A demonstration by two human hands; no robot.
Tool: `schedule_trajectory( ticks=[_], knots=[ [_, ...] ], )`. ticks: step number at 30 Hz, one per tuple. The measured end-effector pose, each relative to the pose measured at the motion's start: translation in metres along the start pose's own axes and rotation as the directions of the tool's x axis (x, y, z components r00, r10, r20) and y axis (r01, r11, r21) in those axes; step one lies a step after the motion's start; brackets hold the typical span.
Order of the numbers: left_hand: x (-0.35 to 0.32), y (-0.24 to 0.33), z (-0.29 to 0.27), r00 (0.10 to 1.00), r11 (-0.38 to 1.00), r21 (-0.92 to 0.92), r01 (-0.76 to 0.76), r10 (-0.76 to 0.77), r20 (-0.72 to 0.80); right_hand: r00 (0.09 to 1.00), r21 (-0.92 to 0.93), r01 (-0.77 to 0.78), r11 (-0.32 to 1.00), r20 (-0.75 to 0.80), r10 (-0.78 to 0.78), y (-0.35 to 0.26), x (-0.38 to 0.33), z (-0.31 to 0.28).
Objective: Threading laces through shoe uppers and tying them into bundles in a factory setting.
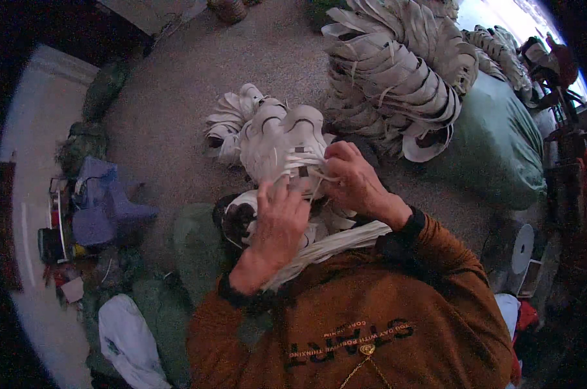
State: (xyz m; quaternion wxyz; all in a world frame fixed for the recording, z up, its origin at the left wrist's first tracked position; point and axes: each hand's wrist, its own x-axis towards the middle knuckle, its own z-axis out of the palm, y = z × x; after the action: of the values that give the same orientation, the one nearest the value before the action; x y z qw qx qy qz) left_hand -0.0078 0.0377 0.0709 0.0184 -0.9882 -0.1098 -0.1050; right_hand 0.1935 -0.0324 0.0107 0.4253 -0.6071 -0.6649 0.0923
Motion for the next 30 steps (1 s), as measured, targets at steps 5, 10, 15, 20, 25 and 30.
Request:
schedule_trajectory(
  ticks=[5, 10, 15, 20, 25, 30],
  knots=[
    [-0.051, -0.006, -0.020, 0.974, 0.985, -0.151, 0.086, -0.051, 0.222, 0.994, 0.156, -0.102, 0.983, -0.017, 0.106, 0.000, -0.002, 0.005],
    [-0.062, -0.013, -0.030, 0.944, 0.951, -0.300, 0.079, 0.026, 0.330, 0.996, 0.140, -0.089, 0.986, 0.000, 0.090, -0.002, -0.001, 0.008],
    [-0.026, -0.007, -0.022, 0.952, 0.905, -0.295, 0.307, -0.296, 0.085, 0.998, 0.139, -0.030, 0.990, -0.047, 0.037, -0.001, -0.002, 0.012],
    [0.013, -0.023, 0.019, 0.914, 0.940, -0.114, 0.322, -0.340, -0.223, 0.995, 0.124, -0.094, 0.988, -0.008, 0.096, -0.006, -0.001, 0.010],
    [0.016, -0.029, 0.031, 0.906, 0.907, -0.244, 0.343, -0.388, -0.168, 0.994, 0.101, -0.105, 0.989, -0.015, 0.107, -0.006, -0.003, 0.011],
    [0.010, -0.026, 0.033, 0.876, 0.873, -0.428, 0.235, -0.381, -0.295, 0.992, 0.130, -0.119, 0.984, -0.014, 0.121, -0.005, -0.006, 0.012]
  ],
)
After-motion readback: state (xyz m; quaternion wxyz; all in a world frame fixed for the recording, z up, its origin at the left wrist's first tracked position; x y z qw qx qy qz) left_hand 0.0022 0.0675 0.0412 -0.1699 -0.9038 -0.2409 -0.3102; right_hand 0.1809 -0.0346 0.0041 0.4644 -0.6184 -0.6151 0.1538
